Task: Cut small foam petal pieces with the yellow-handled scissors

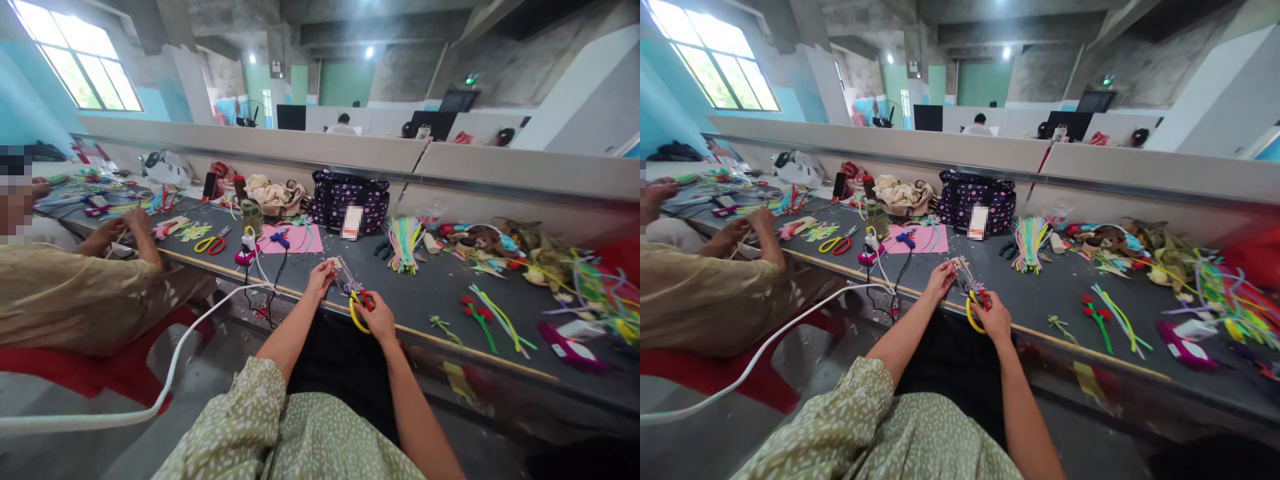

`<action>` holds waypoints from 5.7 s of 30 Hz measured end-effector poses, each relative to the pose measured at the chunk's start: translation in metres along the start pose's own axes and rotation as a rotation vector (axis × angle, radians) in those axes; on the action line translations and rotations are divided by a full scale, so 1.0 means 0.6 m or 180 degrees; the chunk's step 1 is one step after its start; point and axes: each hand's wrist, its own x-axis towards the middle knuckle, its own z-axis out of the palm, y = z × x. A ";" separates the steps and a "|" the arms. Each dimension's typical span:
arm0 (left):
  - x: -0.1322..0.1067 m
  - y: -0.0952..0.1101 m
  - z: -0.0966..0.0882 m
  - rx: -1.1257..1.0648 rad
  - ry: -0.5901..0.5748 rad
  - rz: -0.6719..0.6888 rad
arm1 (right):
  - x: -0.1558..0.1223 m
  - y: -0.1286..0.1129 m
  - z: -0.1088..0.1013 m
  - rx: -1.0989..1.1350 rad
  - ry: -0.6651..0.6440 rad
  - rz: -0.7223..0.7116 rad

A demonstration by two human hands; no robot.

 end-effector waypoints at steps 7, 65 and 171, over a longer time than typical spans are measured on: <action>0.003 -0.002 -0.011 -0.0153 0.0120 0.0035 | 0.000 0.003 0.003 -0.0053 -0.0035 0.0005; 0.000 -0.004 -0.015 -0.0151 0.0060 -0.0076 | -0.013 0.010 0.010 -0.0829 0.0023 -0.0405; 0.002 -0.005 -0.017 -0.0268 -0.0103 -0.0173 | -0.013 0.001 0.001 -0.0785 -0.0189 -0.0316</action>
